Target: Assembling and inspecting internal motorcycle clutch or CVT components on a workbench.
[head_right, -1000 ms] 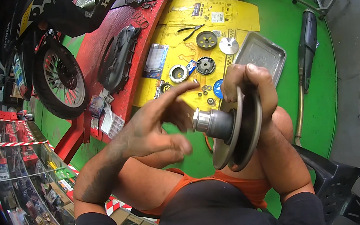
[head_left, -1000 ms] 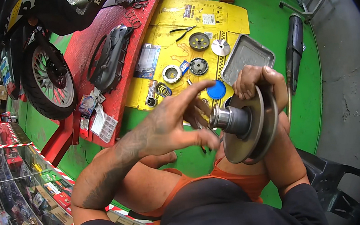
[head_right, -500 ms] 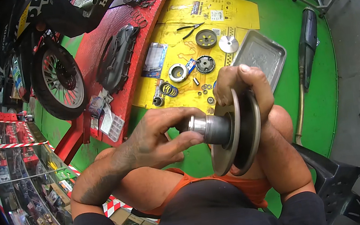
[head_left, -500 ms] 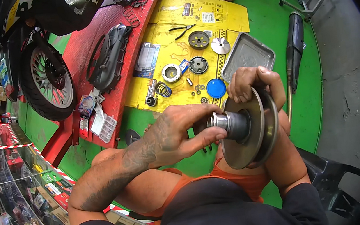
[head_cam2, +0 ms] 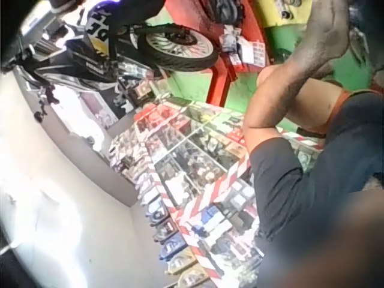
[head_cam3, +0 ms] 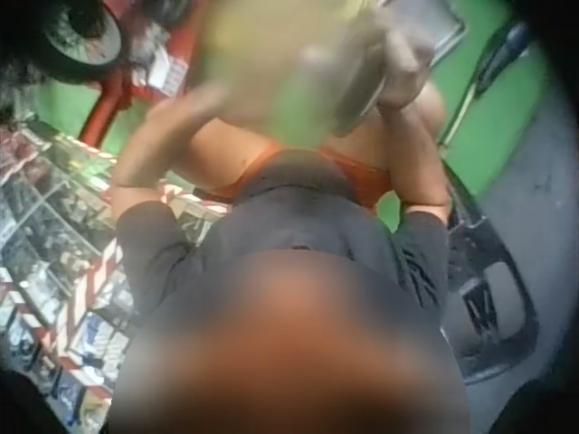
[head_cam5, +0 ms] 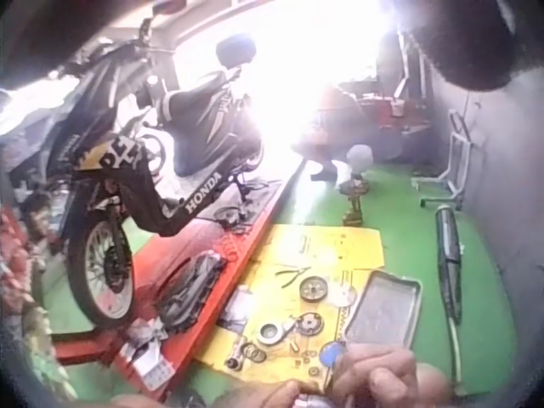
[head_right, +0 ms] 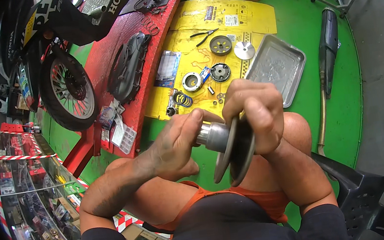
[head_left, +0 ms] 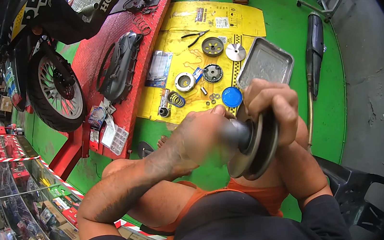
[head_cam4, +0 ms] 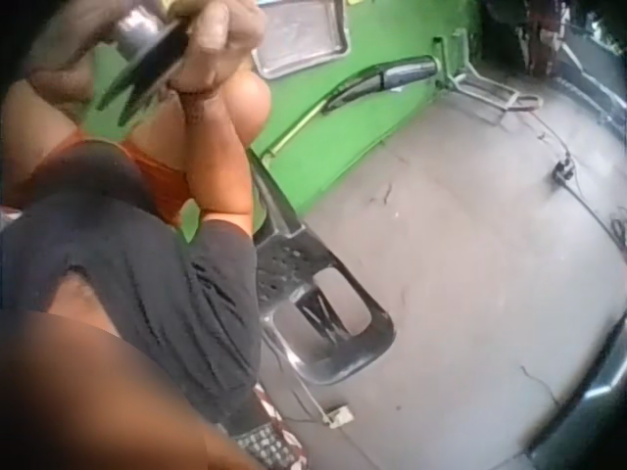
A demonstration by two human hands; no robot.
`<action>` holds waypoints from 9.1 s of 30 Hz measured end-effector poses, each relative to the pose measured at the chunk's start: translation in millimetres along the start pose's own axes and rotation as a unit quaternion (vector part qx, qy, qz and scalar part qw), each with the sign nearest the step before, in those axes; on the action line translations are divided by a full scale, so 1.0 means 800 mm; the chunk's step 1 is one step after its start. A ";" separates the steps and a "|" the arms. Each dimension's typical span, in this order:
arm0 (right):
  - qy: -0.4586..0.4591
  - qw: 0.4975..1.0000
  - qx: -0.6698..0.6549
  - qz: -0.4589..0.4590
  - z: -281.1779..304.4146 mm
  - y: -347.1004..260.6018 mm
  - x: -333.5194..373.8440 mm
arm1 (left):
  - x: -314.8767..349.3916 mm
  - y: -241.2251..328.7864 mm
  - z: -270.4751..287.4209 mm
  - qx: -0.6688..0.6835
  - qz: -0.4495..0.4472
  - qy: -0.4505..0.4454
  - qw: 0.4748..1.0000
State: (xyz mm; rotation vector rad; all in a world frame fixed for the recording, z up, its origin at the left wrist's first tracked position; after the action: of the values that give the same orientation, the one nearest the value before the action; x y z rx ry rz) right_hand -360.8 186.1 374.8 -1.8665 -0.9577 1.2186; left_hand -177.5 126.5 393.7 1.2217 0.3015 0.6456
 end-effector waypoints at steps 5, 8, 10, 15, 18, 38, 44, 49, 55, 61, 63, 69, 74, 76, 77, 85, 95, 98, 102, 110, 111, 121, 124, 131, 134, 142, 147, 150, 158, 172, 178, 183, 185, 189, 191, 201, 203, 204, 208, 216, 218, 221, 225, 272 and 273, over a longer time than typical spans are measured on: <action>0.058 0.998 -0.035 -0.001 0.014 0.006 -0.003 | 0.001 -0.004 0.001 0.170 -0.061 0.032 0.983; 0.077 0.991 -0.105 -0.037 0.021 0.011 -0.007 | 0.003 0.005 0.017 0.143 -0.071 0.026 0.987; 0.065 0.985 -0.150 -0.053 0.026 0.011 -0.006 | 0.004 0.016 0.031 0.038 0.019 -0.035 0.998; 0.032 0.984 -0.164 -0.055 0.023 0.014 -0.007 | 0.002 0.003 0.012 0.093 -0.115 0.053 0.988; 0.023 0.987 -0.148 -0.049 0.023 0.014 -0.007 | 0.000 0.010 0.019 0.054 -0.135 0.041 0.989; 0.019 0.992 -0.115 -0.041 0.021 0.009 -0.007 | 0.008 0.004 0.017 0.068 -0.167 0.031 0.983; 0.029 0.991 -0.121 -0.058 0.018 0.008 -0.009 | 0.002 -0.003 0.019 -0.009 -0.152 0.015 0.988; 0.016 0.990 -0.122 -0.063 0.014 0.009 -0.009 | -0.001 -0.001 0.023 -0.055 -0.153 -0.019 0.987; 0.048 0.988 -0.130 -0.069 0.007 0.008 -0.009 | 0.000 -0.006 0.000 0.010 -0.170 0.093 0.981; 0.037 0.985 -0.144 -0.089 0.018 0.007 -0.006 | 0.008 0.019 0.025 -0.026 -0.124 -0.007 0.992; 0.030 0.987 -0.136 -0.083 0.017 0.010 -0.006 | 0.009 0.014 0.023 -0.005 -0.127 0.014 0.992; 0.023 0.989 -0.126 -0.080 0.015 0.011 -0.008 | 0.009 0.007 0.024 0.037 -0.136 0.027 0.990; 0.037 0.986 -0.133 -0.093 0.011 0.014 -0.006 | 0.006 0.010 0.034 0.018 0.004 -0.057 0.998; 0.046 0.987 -0.123 -0.089 0.011 0.014 -0.005 | 0.004 0.006 0.033 0.017 0.144 -0.098 0.985; 0.047 0.987 -0.123 -0.088 0.010 0.014 -0.004 | 0.004 0.004 0.031 0.016 0.144 -0.099 0.984; 0.044 0.942 -0.262 -0.203 0.000 0.022 -0.009 | 0.005 0.006 0.019 -0.287 -0.445 0.051 0.847; 0.054 0.998 -0.025 -0.034 0.012 0.007 -0.004 | 0.000 -0.005 0.007 -0.066 -0.131 0.025 0.989; 0.063 0.992 -0.072 -0.079 0.013 0.006 -0.005 | -0.005 -0.003 0.011 -0.105 -0.266 0.069 0.956; 0.078 0.957 -0.210 -0.186 0.012 0.014 -0.008 | 0.001 0.004 0.017 -0.285 -0.469 0.044 0.835; 0.088 0.963 -0.191 -0.171 0.013 0.018 -0.003 | -0.002 -0.018 0.030 -0.061 0.085 -0.171 0.980; 0.100 0.973 -0.151 -0.145 0.014 0.017 -0.002 | -0.002 -0.024 0.030 -0.024 0.188 -0.216 0.958; 0.063 0.963 -0.208 -0.162 0.018 0.019 -0.006 | 0.005 0.016 0.018 -0.049 -0.168 0.038 0.984; 0.066 0.967 -0.193 -0.152 0.016 0.022 -0.004 | 0.008 0.003 0.027 -0.019 -0.040 -0.011 0.999; 0.074 0.967 -0.202 -0.135 0.020 0.018 -0.008 | 0.006 0.016 0.007 0.024 -0.272 0.110 0.956; 0.077 0.969 -0.195 -0.131 0.023 0.019 -0.004 | 0.001 0.012 0.025 -0.034 -0.140 0.004 0.990; 0.090 0.985 -0.128 -0.074 0.028 0.026 0.001 | 0.003 0.012 0.014 0.007 -0.218 0.077 0.973; 0.073 0.968 -0.205 -0.128 0.025 0.020 -0.004 | 0.008 0.009 0.027 -0.005 -0.129 -0.041 0.991; 0.073 0.972 -0.185 -0.126 0.025 0.021 -0.002 | 0.006 0.011 0.020 0.018 -0.114 0.000 0.993; 0.073 0.965 -0.205 -0.149 0.023 0.017 -0.006 | 0.013 0.011 0.026 -0.031 -0.179 -0.006 0.983; 0.103 0.967 -0.182 -0.144 0.024 0.014 -0.010 | 0.018 0.012 0.018 0.205 0.058 -0.001 0.977; 0.093 0.968 -0.189 -0.136 0.023 0.015 -0.011 | 0.015 -0.002 0.011 0.270 0.064 0.019 0.960; 0.102 0.975 -0.161 -0.111 0.021 0.011 -0.012 | 0.013 0.000 0.020 0.258 0.042 0.054 0.964; 0.102 0.981 -0.139 -0.094 0.024 0.011 -0.010 | 0.012 0.003 0.024 0.254 0.032 0.081 0.963; 0.100 0.983 -0.130 -0.088 0.021 0.010 -0.009 | 0.013 -0.002 0.021 0.204 -0.035 0.075 0.975; 0.100 0.982 -0.131 -0.091 0.019 0.009 -0.009 | 0.014 -0.003 0.017 0.155 -0.097 0.054 0.982; 0.096 0.980 -0.136 -0.107 0.024 0.007 -0.009 | 0.014 0.010 0.020 0.114 -0.109 0.030 0.987; 0.096 0.980 -0.135 -0.106 0.023 0.008 -0.009 | 0.014 0.012 0.021 0.103 -0.101 0.029 0.989; 0.096 0.981 -0.133 -0.105 0.023 0.007 -0.009 | 0.014 0.013 0.021 0.092 -0.094 0.029 0.991; 0.093 0.982 -0.126 -0.103 0.023 0.007 -0.009 | 0.012 0.012 0.022 0.059 -0.091 0.022 0.994; 0.086 0.987 -0.112 -0.072 0.025 0.015 -0.003 | 0.008 0.006 0.026 -0.007 -0.105 0.004 0.994; 0.088 0.987 -0.112 -0.073 0.025 0.016 -0.004 | 0.010 0.009 0.024 0.014 -0.089 0.004 0.996; 0.092 0.987 -0.110 -0.075 0.025 0.016 -0.005 | 0.013 0.013 0.021 0.076 -0.043 0.006 0.996; 0.085 0.984 -0.124 -0.094 0.025 0.013 -0.007 | 0.012 0.021 0.018 0.079 -0.087 0.014 0.993; 0.014 0.994 -0.095 -0.044 0.030 0.021 -0.004 | 0.008 0.016 0.029 -0.111 0.023 -0.131 0.985; 0.026 0.994 -0.102 -0.038 0.030 0.022 -0.004 | 0.007 0.017 0.024 -0.037 0.006 -0.076 0.996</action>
State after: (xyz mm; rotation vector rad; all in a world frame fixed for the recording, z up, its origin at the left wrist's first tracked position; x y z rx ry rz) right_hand -380.7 178.9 353.8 -1.9882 -1.1495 1.0549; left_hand -166.8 117.9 413.4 1.1943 0.1427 0.5660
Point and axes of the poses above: each hand's wrist, its own x-axis away from the middle knuckle, its own z-axis out of the back of the hand, y = z × x, the point moved 2 cm from there along -x, towards the middle knuckle, and after that the axes turned 7 degrees about y, right-handed, at the moved point
